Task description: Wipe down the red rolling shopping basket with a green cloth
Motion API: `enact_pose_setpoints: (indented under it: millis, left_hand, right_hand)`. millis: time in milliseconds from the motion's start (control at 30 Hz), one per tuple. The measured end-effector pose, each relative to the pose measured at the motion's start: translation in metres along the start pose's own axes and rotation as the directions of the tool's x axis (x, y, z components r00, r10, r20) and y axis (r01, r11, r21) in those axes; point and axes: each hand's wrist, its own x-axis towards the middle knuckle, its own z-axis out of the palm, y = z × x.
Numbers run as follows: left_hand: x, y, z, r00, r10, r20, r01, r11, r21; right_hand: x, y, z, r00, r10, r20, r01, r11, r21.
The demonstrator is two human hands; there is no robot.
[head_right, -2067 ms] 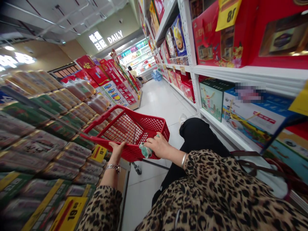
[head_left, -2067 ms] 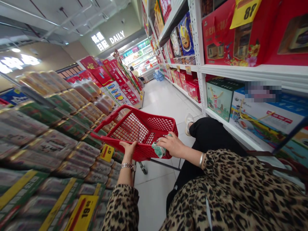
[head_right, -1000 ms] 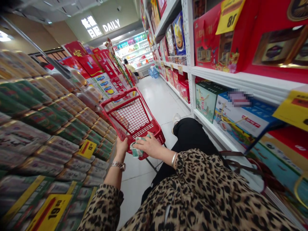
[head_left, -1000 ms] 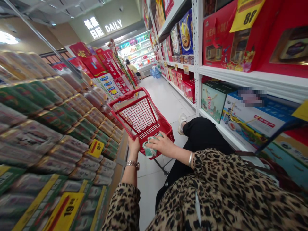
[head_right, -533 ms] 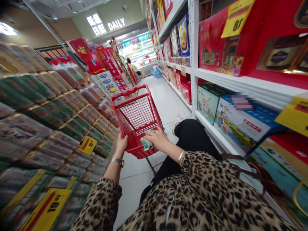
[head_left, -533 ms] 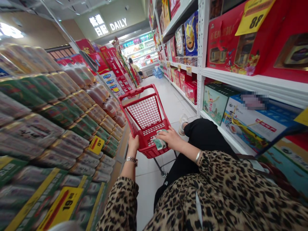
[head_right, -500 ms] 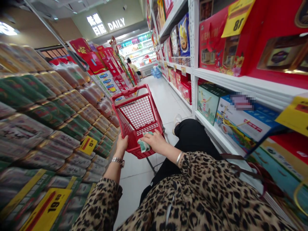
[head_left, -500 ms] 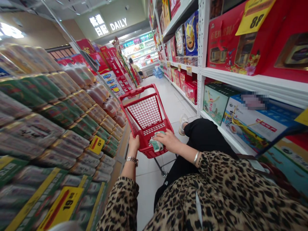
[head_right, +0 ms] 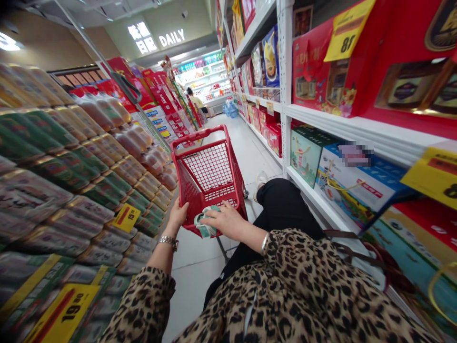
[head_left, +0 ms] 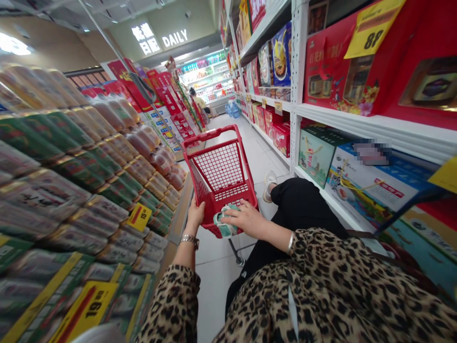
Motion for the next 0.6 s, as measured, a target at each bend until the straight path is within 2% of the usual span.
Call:
enact_pose_setpoints:
  millis: [100, 233, 333, 467, 600]
  left_hand:
    - [0.005, 0.002, -0.012, 0.999, -0.048, -0.002, 0.048, 0.999, 0.020]
    - [-0.003, -0.005, -0.021, 0.980, -0.141, -0.142, 0.150, 0.988, 0.049]
    - [-0.025, -0.021, -0.013, 0.954, -0.213, -0.213, 0.218, 0.976, -0.002]
    - [-0.054, -0.046, 0.003, 0.934, -0.282, -0.221, 0.264, 0.959, -0.104]
    - [-0.054, -0.060, -0.002, 0.927, -0.321, -0.193, 0.284, 0.938, -0.197]
  right_hand:
    - [-0.010, 0.009, -0.003, 0.997, 0.072, -0.006, -0.072, 0.997, 0.004]
    - [-0.013, 0.009, -0.001, 0.997, 0.081, -0.012, -0.081, 0.996, 0.048]
    - [-0.010, 0.002, 0.003, 0.998, 0.057, -0.009, -0.055, 0.994, 0.096]
    - [-0.007, -0.009, 0.009, 0.999, -0.010, -0.041, 0.015, 0.992, 0.123]
    - [-0.006, -0.016, 0.010, 0.990, -0.127, -0.065, 0.133, 0.985, 0.105]
